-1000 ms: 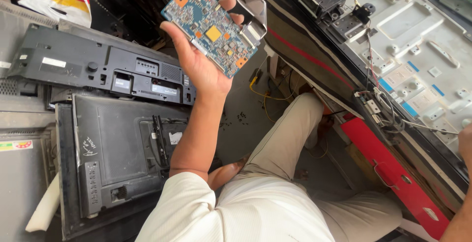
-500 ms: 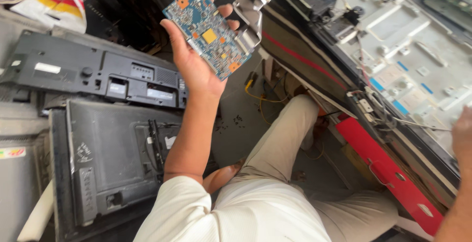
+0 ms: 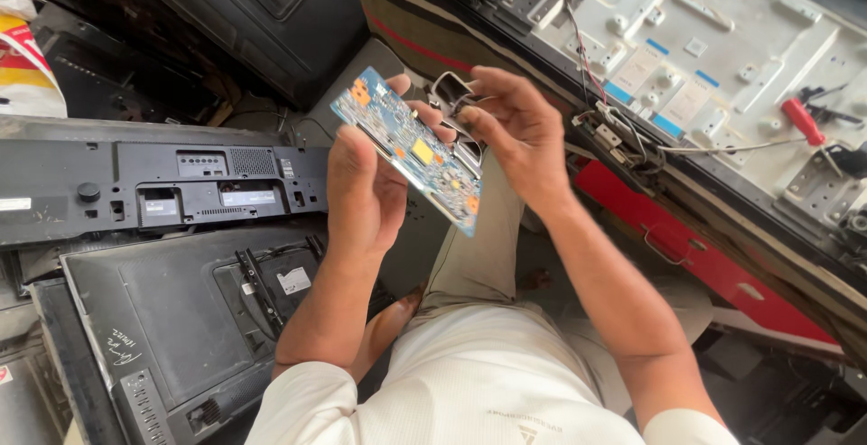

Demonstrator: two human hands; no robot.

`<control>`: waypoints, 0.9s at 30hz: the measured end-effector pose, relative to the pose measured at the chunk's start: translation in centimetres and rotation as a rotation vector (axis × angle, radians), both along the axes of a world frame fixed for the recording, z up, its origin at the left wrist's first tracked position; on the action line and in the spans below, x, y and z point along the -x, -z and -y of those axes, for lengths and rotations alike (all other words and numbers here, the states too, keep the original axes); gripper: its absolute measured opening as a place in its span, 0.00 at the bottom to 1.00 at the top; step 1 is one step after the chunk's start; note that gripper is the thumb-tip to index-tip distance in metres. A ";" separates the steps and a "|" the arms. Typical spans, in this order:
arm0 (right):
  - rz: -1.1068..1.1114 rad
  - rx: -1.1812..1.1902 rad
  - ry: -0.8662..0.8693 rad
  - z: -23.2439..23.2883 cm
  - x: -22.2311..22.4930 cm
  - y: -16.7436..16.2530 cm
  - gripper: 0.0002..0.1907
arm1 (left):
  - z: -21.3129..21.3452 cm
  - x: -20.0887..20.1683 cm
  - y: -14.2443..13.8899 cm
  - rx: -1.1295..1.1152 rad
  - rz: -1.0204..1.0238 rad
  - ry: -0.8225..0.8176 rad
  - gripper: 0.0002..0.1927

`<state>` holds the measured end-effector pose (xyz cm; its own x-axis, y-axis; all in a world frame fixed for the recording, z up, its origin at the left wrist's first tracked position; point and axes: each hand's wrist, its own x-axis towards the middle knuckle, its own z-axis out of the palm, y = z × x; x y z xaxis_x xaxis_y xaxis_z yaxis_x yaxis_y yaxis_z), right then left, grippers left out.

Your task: The person works on the back of a television, disconnecting cables and removing the main circuit board from the chassis, then handling and repositioning the board and reconnecting wires before fitting a metal cover panel back onto the TV back.

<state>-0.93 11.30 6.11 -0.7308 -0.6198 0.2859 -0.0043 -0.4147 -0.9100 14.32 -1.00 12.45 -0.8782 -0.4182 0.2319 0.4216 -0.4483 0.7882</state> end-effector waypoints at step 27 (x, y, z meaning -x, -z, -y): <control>0.844 0.023 -0.284 0.7 -1.6 4.0 0.05 | -0.6 -0.8 0.3 -0.059 0.075 0.077 0.47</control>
<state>0.69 10.63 2.14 -0.5229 -0.8105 -0.2638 0.7696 -0.3159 -0.5549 15.11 -0.44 12.15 -0.9222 -0.3599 0.1413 0.3250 -0.5233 0.7877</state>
